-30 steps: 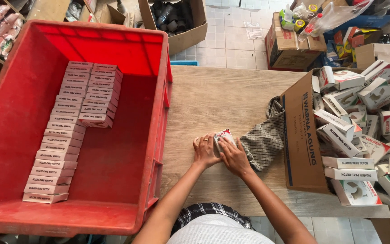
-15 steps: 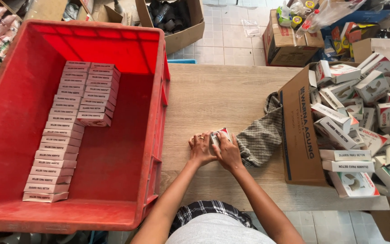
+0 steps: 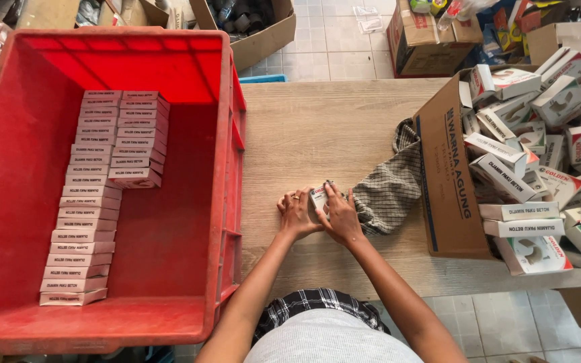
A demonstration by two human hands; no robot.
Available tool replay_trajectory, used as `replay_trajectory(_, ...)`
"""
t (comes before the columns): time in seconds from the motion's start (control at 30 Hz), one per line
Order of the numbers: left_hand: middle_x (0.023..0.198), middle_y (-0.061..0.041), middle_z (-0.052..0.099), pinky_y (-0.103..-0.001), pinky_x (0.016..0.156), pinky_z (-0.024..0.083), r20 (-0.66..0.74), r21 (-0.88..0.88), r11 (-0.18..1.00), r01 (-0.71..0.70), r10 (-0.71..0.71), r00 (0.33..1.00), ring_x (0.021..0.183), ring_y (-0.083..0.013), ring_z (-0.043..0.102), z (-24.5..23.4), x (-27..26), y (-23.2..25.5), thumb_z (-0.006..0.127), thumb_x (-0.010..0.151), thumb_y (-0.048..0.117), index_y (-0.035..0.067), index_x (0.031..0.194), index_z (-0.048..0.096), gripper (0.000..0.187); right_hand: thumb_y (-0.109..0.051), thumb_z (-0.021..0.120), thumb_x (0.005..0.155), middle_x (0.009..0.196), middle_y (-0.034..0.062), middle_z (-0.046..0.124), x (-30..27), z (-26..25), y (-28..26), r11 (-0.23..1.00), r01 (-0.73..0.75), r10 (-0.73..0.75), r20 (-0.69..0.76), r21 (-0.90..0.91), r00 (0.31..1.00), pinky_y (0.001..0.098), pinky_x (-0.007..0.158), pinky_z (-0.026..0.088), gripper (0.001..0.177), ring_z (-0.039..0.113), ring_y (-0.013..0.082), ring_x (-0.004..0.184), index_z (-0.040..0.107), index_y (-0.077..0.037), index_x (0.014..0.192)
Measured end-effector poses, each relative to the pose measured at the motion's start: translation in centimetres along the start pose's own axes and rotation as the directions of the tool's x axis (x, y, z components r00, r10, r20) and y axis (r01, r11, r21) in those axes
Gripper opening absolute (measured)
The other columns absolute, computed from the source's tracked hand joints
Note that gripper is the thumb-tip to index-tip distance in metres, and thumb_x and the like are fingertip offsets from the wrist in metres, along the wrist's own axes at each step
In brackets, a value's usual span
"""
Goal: Sorting and organizing small product boxes by moving them between a table, a cardboard box, and a large red plastic crate, occasionally wiping them with a cloth.
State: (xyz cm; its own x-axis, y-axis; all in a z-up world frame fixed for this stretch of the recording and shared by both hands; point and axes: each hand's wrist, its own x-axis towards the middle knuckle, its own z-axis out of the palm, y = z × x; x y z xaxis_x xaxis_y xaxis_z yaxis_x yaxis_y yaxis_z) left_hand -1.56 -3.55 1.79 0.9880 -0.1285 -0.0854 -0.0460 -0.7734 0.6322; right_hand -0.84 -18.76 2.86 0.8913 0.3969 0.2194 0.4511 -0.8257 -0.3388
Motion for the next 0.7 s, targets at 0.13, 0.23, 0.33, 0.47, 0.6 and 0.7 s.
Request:
replay_trajectory(0.13, 0.123, -0.001, 0.046, -0.051, 0.099, 0.02, 0.009, 0.084, 0.996, 0.007, -0.008, 1.0, 0.117, -0.0273, 0.035, 0.7, 0.2, -0.6, 0.073, 0.051, 0.03, 0.021, 0.137, 0.034, 0.095, -0.033, 0.046, 0.087, 0.134, 0.0119, 0.05, -1.8, 0.5, -0.6, 0.979, 0.201, -0.201, 0.008, 0.046, 0.98, 0.0509, 0.109, 0.017, 0.056, 0.047, 0.0251, 0.124, 0.04, -0.002, 0.134)
replay_trajectory(0.23, 0.127, -0.003, 0.045, -0.052, 0.097, 0.021, 0.018, 0.006, 1.0, -0.004, 0.004, 1.0, 0.116, -0.0275, 0.036, -0.2, -0.2, -0.1, 0.075, 0.043, 0.045, 0.021, 0.137, 0.034, 0.106, -0.041, 0.045, 0.087, 0.13, 0.0076, 0.053, -1.8, -0.2, 0.4, 0.981, 0.196, -0.196, 0.008, -0.011, 0.981, 0.0463, 0.11, 0.018, 0.058, 0.049, 0.0197, 0.121, 0.042, -0.008, 0.134)
replay_trajectory(0.33, 0.123, -0.002, 0.047, -0.053, 0.095, 0.022, 0.005, -0.024, 1.0, 0.016, -0.016, 1.0, 0.115, -0.0276, 0.036, 0.0, 0.0, 0.0, 0.075, 0.046, 0.052, 0.022, 0.135, 0.037, 0.102, -0.041, 0.041, 0.09, 0.132, 0.0125, 0.05, -0.3, -0.8, 1.0, 0.99, 0.1, -0.104, -0.037, -0.099, 0.994, 0.0472, 0.11, 0.017, 0.06, 0.047, 0.0224, 0.123, 0.037, -0.004, 0.137)
replay_trajectory(0.47, 0.124, -0.002, 0.046, -0.052, 0.097, 0.02, 0.008, 0.015, 1.0, 0.015, -0.015, 1.0, 0.116, -0.0274, 0.035, 1.7, 0.5, -1.6, 0.071, 0.042, 0.051, 0.023, 0.137, 0.035, 0.105, -0.046, 0.044, 0.088, 0.137, 0.0152, 0.045, -0.2, 0.2, 0.1, 0.988, 0.155, -0.156, 0.028, 0.024, 0.987, 0.0508, 0.109, 0.017, 0.069, 0.041, 0.0272, 0.128, 0.034, 0.0, 0.138)
replay_trajectory(0.6, 0.126, 0.0, 0.045, -0.051, 0.097, 0.019, 0.002, -0.007, 1.0, 0.02, -0.02, 1.0, 0.115, -0.0267, 0.035, 0.4, 0.1, -0.5, 0.073, 0.045, 0.054, 0.024, 0.136, 0.035, 0.103, -0.043, 0.046, 0.087, 0.134, 0.0145, 0.048, -2.4, -1.1, -0.8, 0.94, 0.307, -0.324, 0.108, 0.145, 0.94, 0.0456, 0.111, 0.018, 0.067, 0.04, 0.0248, 0.13, 0.034, 0.002, 0.136)
replay_trajectory(0.7, 0.127, -0.003, 0.046, -0.054, 0.098, 0.02, -0.001, -0.02, 1.0, -0.004, 0.004, 1.0, 0.116, -0.0283, 0.036, 0.6, 0.2, -0.9, 0.075, 0.039, 0.059, 0.022, 0.136, 0.035, 0.112, -0.041, 0.05, 0.088, 0.138, 0.0162, 0.044, -2.0, -2.2, 0.1, 0.963, 0.22, -0.231, 0.054, 0.155, 0.972, 0.0479, 0.107, 0.024, 0.07, 0.038, 0.0298, 0.129, 0.029, 0.002, 0.14)
